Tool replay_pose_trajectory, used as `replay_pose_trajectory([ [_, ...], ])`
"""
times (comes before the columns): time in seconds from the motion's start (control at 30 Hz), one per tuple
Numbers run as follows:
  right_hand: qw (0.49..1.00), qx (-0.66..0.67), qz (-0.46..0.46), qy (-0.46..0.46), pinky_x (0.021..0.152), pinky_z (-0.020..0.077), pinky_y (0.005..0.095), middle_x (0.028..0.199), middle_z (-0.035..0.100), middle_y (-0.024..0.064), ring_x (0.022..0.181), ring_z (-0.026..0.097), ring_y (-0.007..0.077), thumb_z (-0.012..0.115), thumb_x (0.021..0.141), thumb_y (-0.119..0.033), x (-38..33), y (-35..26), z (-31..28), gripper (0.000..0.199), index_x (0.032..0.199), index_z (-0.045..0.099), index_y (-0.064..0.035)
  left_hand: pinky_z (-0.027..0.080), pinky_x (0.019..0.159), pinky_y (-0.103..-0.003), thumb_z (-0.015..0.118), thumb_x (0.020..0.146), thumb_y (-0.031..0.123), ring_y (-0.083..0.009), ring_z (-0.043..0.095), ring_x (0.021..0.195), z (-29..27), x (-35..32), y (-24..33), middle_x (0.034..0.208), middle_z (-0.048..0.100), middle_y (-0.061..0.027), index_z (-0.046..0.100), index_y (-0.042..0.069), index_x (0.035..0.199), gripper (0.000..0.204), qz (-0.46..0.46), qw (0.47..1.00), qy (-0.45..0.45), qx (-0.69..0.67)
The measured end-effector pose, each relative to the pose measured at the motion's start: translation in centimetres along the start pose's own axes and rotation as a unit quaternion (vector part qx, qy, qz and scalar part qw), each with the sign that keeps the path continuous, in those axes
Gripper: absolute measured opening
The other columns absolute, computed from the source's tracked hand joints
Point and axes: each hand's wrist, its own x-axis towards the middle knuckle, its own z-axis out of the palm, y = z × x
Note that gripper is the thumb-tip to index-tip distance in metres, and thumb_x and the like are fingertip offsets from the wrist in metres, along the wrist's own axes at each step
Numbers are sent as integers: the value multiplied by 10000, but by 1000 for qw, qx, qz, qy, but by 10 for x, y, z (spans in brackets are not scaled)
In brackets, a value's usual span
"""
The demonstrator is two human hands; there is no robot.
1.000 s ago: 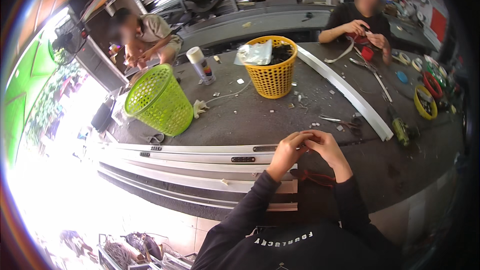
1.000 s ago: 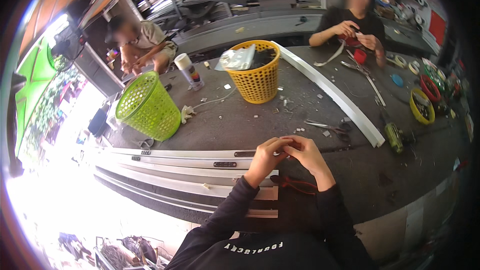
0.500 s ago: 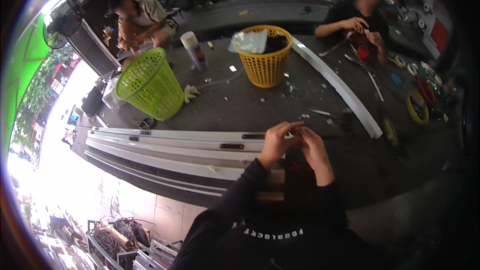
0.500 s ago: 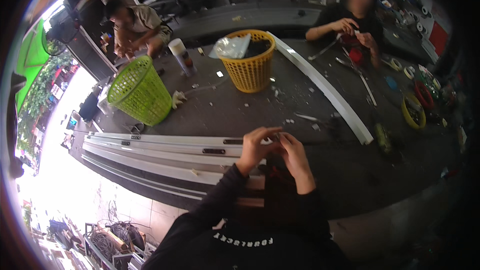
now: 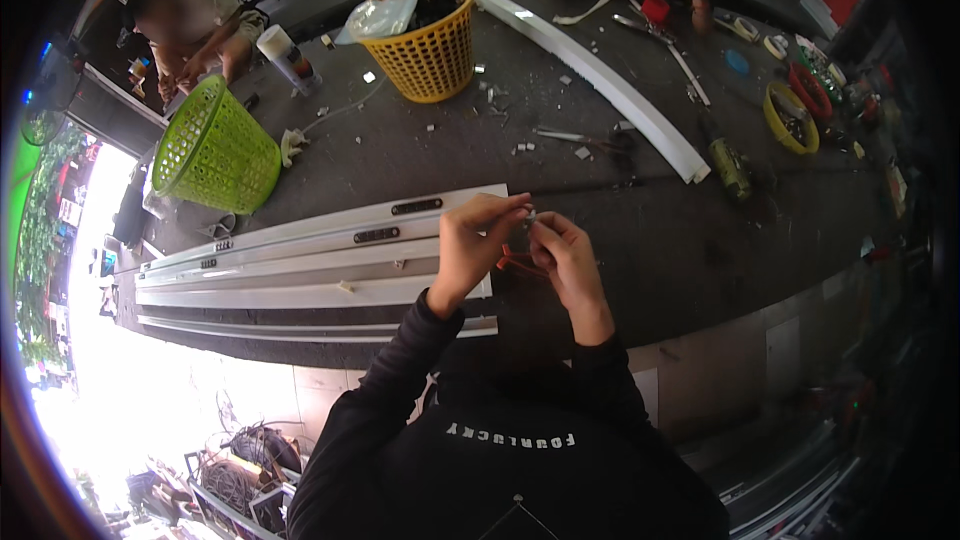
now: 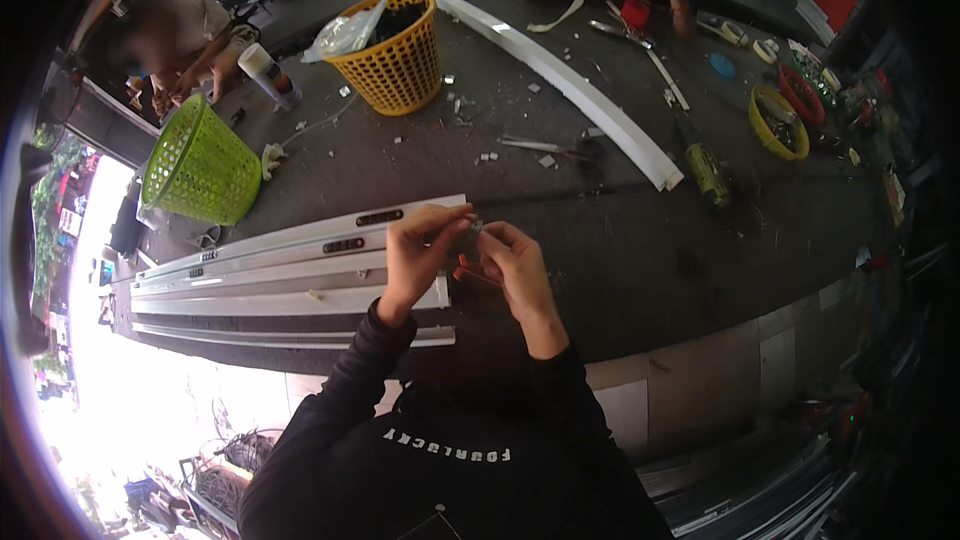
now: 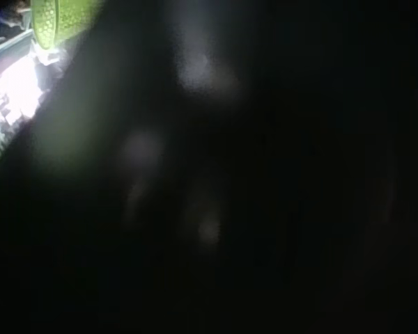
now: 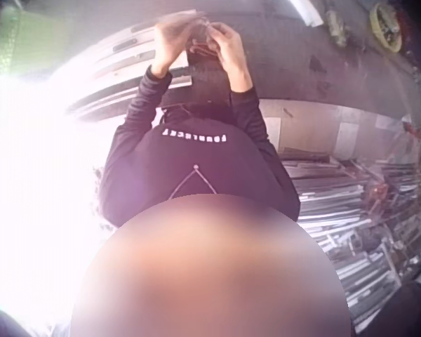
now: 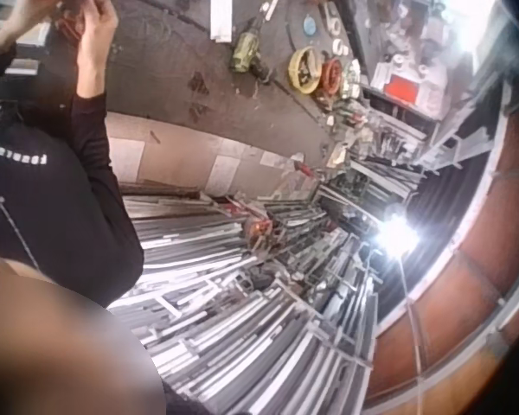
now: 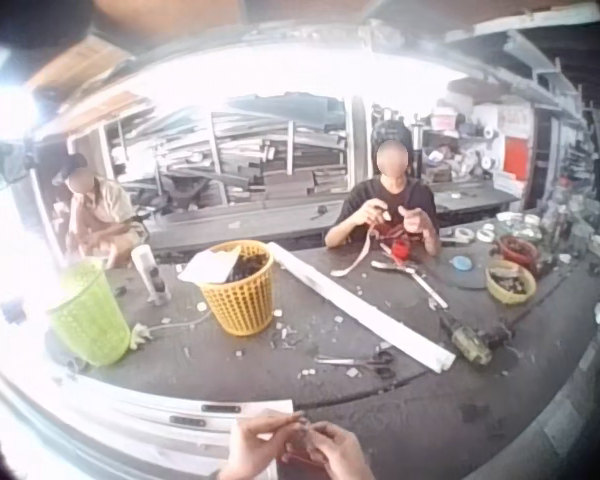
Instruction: The person assembles aluminum window frame profiles by inserting small plastic or metal inserts into the ends of the profiles. They use pliers to press the inserts into place and handle several profiles one at a time on a workbench.
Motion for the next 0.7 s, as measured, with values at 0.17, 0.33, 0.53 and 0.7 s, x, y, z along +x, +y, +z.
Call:
replay_pose_trajectory([
  [0.17, 995, -82, -23, 43, 501, 248, 200, 656, 465, -67, 534, 352, 7, 639, 970, -125, -31, -25, -13, 113, 918, 635, -25, 548, 821, -259, 733, 890, 16, -113, 706, 885, -32, -41, 7, 940, 769, -94, 746, -25, 1065, 180, -64, 993, -5, -101],
  [0.33, 882, -454, 74, -100, 621, 463, 250, 722, 675, 25, 643, 595, 83, 738, 888, -135, -62, -41, -21, 155, 896, 734, 20, 545, 776, -275, 767, 866, 90, -125, 709, 842, -67, -80, 17, 948, 774, -71, 766, 23, 1040, 187, -176, 977, -100, 75],
  [0.53, 835, -537, 88, -81, 691, 517, 321, 801, 724, 143, 716, 695, 210, 704, 906, -158, -65, 9, -1, 186, 957, 744, 16, 536, 912, -373, 839, 735, 99, -300, 677, 1042, -64, -117, 25, 1113, 704, -116, 723, 61, 1145, 428, -99, 959, -199, 177],
  [0.7, 836, -537, 92, -68, 733, 545, 387, 868, 740, 155, 808, 726, 319, 684, 901, -184, -64, 29, 0, 173, 939, 761, -34, 538, 905, -388, 860, 679, 98, -292, 672, 1035, -55, -128, 16, 1106, 698, -104, 728, 71, 1131, 472, -89, 963, -160, 195],
])
